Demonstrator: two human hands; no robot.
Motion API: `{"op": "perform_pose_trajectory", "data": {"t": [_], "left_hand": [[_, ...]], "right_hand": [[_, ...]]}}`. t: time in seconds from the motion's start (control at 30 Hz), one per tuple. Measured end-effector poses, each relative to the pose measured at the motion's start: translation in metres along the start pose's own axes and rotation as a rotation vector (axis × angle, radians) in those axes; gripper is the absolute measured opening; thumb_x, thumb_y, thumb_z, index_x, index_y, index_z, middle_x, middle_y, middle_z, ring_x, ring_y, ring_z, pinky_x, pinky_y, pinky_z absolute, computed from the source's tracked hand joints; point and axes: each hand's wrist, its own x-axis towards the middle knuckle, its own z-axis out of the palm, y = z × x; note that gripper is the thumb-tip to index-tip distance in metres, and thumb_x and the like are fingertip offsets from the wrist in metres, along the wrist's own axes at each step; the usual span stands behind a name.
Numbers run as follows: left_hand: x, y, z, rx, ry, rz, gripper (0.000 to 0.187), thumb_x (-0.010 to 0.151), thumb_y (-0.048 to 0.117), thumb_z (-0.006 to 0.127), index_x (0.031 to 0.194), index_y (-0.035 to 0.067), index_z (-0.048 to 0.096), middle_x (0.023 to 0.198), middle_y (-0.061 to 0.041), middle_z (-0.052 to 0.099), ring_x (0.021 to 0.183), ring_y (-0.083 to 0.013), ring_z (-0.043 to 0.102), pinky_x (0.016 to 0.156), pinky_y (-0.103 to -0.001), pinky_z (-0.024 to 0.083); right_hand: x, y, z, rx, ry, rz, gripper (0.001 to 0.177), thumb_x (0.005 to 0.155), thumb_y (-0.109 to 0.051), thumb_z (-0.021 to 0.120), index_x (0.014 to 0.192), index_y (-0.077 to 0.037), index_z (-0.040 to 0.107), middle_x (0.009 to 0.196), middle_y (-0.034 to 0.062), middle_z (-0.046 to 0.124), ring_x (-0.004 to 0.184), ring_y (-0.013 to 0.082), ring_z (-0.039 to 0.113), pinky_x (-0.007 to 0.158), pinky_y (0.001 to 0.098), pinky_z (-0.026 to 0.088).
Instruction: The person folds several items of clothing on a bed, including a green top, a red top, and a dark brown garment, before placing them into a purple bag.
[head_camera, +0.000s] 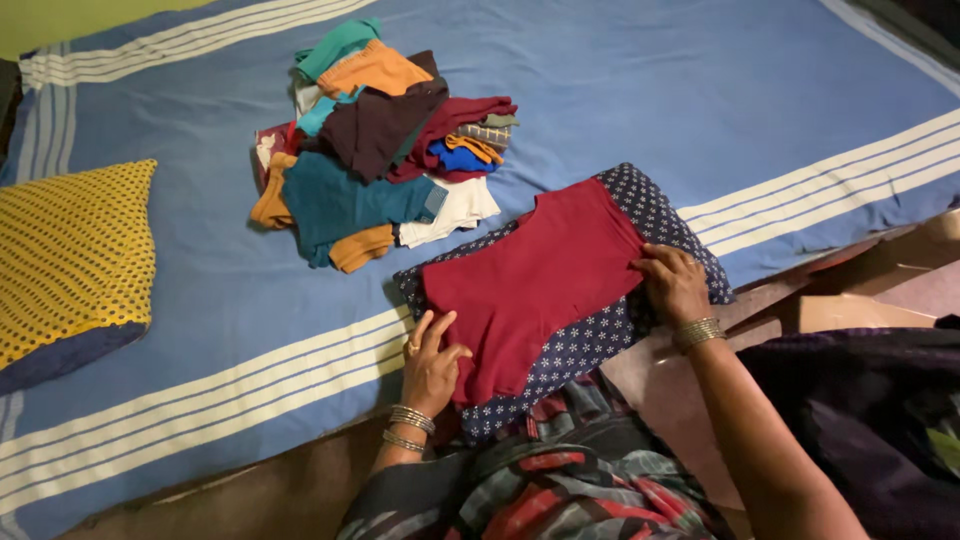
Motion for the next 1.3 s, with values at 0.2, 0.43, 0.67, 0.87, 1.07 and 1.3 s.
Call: {"op": "perform_pose_trajectory", "data": {"t": [0.2,0.43,0.67,0.87,1.07,1.3], "left_hand": [[0.006,0.001,-0.002,-0.013,-0.039,0.049,0.027,0.078,-0.001,0.062,0.093,0.018,0.074,0.150,0.000,0.053,0.148,-0.0356,0.035,0.119,-0.049,0.032],[-0.003,0.000,-0.018,-0.144,-0.239,0.059,0.067,0.064,-0.005,0.064,0.127,0.020,0.067,0.159,-0.006,0.039,0.149,-0.0392,0.028,0.116,-0.053,0.032],[0.014,0.009,0.000,-0.047,0.007,0.069,0.039,0.069,-0.010,0.060,0.091,0.021,0.072,0.153,-0.002,0.055,0.153,-0.0353,0.032,0.122,-0.055,0.030],[0.042,0.029,-0.026,-0.248,-0.030,0.126,0.044,0.081,-0.016,0.051,0.104,0.013,0.073,0.121,-0.003,0.078,0.133,-0.0248,0.063,0.119,-0.051,0.038],[0.060,0.058,-0.104,-0.723,-0.120,-0.037,0.014,0.093,-0.003,0.065,0.103,0.006,0.068,0.093,-0.006,0.077,0.087,-0.0128,0.074,0.075,-0.026,0.056],[0.084,0.045,-0.114,-0.932,0.088,0.129,0.020,0.091,-0.010,0.062,0.106,0.004,0.064,0.099,-0.005,0.071,0.091,-0.0130,0.068,0.083,-0.027,0.055]], "right_hand": [[0.014,0.002,-0.017,0.154,0.056,-0.125,0.016,0.093,-0.013,0.070,0.105,-0.021,0.076,0.130,0.0005,0.069,0.123,0.0252,0.063,0.102,0.0412,0.050],[0.016,0.009,-0.014,0.176,-0.038,-0.130,0.021,0.088,-0.007,0.070,0.102,-0.021,0.077,0.124,0.0011,0.072,0.113,0.0245,0.067,0.096,0.0402,0.054],[0.017,0.010,-0.001,0.123,0.053,-0.107,0.020,0.091,-0.007,0.069,0.103,-0.021,0.076,0.122,0.0009,0.074,0.112,0.0251,0.069,0.099,0.0401,0.055],[0.024,0.012,-0.041,0.261,-0.060,-0.122,0.027,0.081,-0.003,0.072,0.105,-0.013,0.076,0.125,0.0054,0.073,0.122,0.0283,0.065,0.106,0.0438,0.050],[0.040,0.015,-0.121,1.247,-0.198,0.166,0.018,0.100,-0.003,0.061,0.116,-0.002,0.068,0.131,0.0125,0.071,0.118,0.0196,0.069,0.102,0.0361,0.058],[0.059,-0.011,-0.168,1.153,-0.047,0.101,0.022,0.105,-0.004,0.066,0.126,0.002,0.066,0.098,0.0101,0.072,0.085,0.0142,0.072,0.084,0.0309,0.062]]}}
